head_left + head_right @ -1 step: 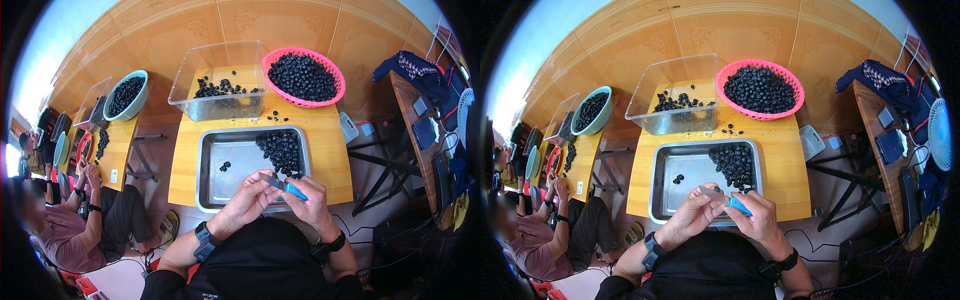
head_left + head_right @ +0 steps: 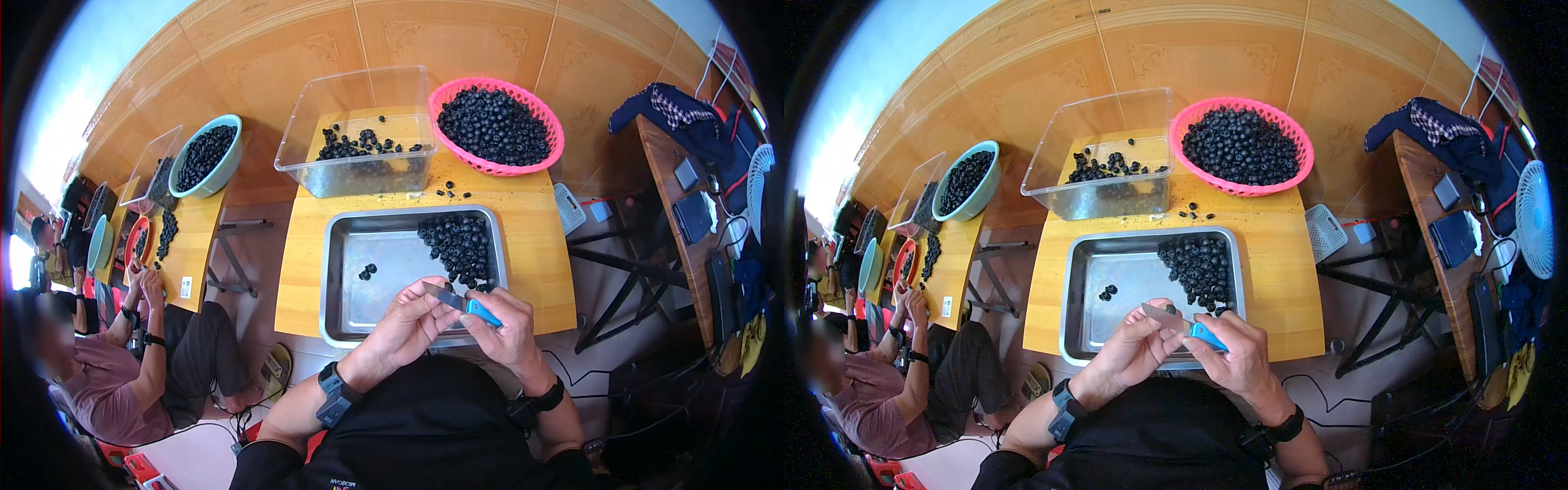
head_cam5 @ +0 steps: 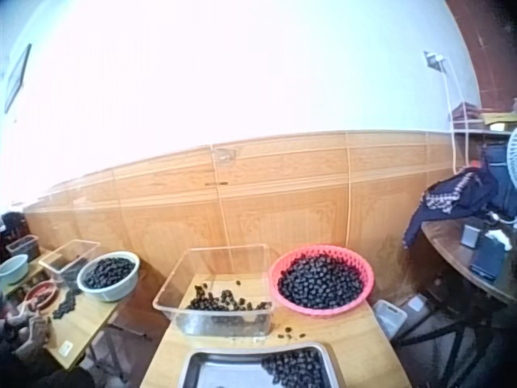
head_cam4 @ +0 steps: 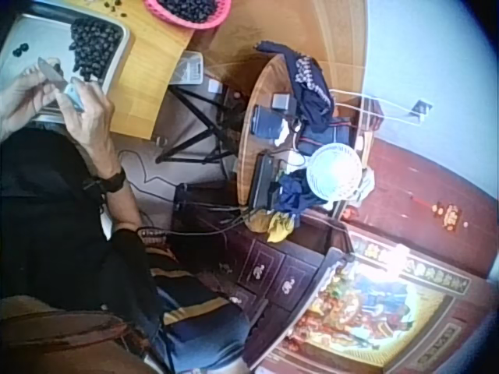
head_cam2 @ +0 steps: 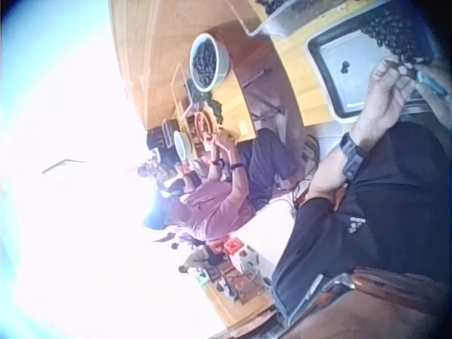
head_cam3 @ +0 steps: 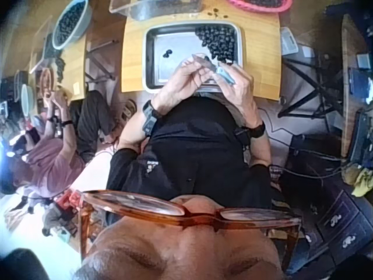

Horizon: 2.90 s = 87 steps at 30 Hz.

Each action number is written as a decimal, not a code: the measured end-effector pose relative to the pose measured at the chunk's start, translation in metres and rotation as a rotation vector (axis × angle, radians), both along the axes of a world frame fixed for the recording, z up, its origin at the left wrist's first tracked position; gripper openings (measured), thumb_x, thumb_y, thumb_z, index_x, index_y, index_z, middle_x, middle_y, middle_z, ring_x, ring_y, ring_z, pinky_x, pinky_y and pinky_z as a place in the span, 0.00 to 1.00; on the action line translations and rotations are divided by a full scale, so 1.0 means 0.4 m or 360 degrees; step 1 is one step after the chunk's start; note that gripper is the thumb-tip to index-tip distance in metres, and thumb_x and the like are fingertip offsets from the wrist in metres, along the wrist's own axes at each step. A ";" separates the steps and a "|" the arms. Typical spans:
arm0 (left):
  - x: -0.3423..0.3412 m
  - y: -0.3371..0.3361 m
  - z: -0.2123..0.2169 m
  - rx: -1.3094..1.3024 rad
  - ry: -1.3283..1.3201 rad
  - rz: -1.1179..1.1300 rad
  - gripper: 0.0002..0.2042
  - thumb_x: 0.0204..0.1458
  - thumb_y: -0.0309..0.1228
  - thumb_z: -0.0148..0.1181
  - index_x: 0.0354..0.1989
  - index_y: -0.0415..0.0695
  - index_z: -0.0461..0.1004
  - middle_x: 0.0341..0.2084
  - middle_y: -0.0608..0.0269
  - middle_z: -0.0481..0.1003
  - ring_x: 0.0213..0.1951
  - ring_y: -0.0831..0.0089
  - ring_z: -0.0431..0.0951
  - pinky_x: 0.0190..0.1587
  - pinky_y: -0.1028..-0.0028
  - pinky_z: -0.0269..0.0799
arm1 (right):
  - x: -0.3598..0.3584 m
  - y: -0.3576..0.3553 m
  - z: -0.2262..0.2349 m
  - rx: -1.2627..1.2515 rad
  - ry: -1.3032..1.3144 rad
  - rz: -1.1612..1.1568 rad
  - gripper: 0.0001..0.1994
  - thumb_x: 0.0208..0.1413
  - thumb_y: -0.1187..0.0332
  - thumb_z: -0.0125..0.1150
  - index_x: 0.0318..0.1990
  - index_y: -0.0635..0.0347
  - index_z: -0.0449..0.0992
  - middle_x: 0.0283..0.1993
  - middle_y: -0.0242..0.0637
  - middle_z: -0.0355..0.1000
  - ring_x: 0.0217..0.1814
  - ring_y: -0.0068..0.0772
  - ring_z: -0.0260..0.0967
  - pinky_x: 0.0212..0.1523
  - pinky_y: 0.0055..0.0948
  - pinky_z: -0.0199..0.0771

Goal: Trimming excess material from small black rubber or plastic parts using a small knife.

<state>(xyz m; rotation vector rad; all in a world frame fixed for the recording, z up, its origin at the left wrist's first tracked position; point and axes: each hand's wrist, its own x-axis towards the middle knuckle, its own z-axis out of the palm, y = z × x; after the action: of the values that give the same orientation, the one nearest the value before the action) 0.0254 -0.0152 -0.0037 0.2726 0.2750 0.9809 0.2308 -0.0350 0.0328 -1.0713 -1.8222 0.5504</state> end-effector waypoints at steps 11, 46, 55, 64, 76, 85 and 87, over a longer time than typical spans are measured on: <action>-0.004 0.000 0.012 0.0059 0.0031 -0.0034 0.10 0.65 0.28 0.61 0.53 0.42 0.76 0.44 0.60 0.80 0.45 0.72 0.82 0.54 0.67 0.83 | 0.004 0.013 -0.029 -0.0042 0.0085 -0.0090 0.16 0.59 0.62 0.72 0.46 0.68 0.83 0.29 0.43 0.74 0.27 0.35 0.74 0.28 0.31 0.71; -0.010 -0.023 0.023 -0.0015 0.0198 0.0056 0.10 0.65 0.29 0.61 0.52 0.42 0.76 0.42 0.64 0.79 0.41 0.76 0.81 0.53 0.69 0.83 | 0.003 0.005 -0.019 -0.0129 0.0079 0.0070 0.18 0.59 0.61 0.73 0.47 0.69 0.83 0.28 0.43 0.74 0.26 0.38 0.75 0.27 0.32 0.72; -0.012 -0.033 0.041 0.0065 0.0219 0.0044 0.09 0.66 0.29 0.60 0.51 0.41 0.76 0.42 0.62 0.80 0.41 0.76 0.81 0.52 0.69 0.84 | -0.013 0.023 -0.024 -0.0364 0.0496 0.0040 0.19 0.62 0.60 0.71 0.47 0.71 0.82 0.32 0.39 0.76 0.32 0.25 0.71 0.34 0.27 0.70; -0.016 -0.039 0.026 0.0168 0.0261 -0.0016 0.09 0.68 0.29 0.58 0.52 0.40 0.76 0.46 0.58 0.80 0.49 0.71 0.82 0.55 0.68 0.83 | -0.076 0.025 -0.004 -0.0690 0.0703 0.0191 0.16 0.63 0.60 0.71 0.43 0.69 0.83 0.30 0.30 0.77 0.32 0.15 0.69 0.30 0.22 0.69; -0.022 -0.052 0.037 0.0144 0.0273 0.0067 0.09 0.67 0.29 0.59 0.52 0.40 0.76 0.45 0.60 0.81 0.47 0.73 0.83 0.54 0.68 0.83 | -0.074 -0.006 -0.025 -0.0814 0.0856 0.0295 0.16 0.62 0.63 0.71 0.47 0.70 0.83 0.35 0.32 0.80 0.37 0.14 0.72 0.35 0.21 0.73; -0.030 -0.053 0.019 0.0104 0.0148 0.0141 0.09 0.66 0.28 0.60 0.52 0.42 0.77 0.42 0.63 0.81 0.43 0.76 0.82 0.51 0.70 0.83 | -0.071 -0.025 -0.008 -0.0180 0.0303 0.0102 0.20 0.64 0.57 0.67 0.50 0.70 0.81 0.29 0.42 0.74 0.27 0.34 0.73 0.31 0.30 0.70; -0.030 -0.054 0.015 0.0105 0.0165 0.0140 0.10 0.66 0.28 0.61 0.53 0.43 0.77 0.42 0.65 0.81 0.43 0.76 0.82 0.51 0.69 0.83 | -0.070 -0.027 -0.003 -0.0097 0.0222 0.0061 0.20 0.65 0.57 0.67 0.50 0.70 0.81 0.28 0.43 0.73 0.26 0.36 0.73 0.28 0.33 0.70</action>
<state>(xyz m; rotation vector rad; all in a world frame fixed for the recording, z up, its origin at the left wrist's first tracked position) 0.0132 -0.0367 0.0024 0.3749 0.3516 1.0657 0.2028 -0.0458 0.0315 -1.0144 -1.7163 0.6909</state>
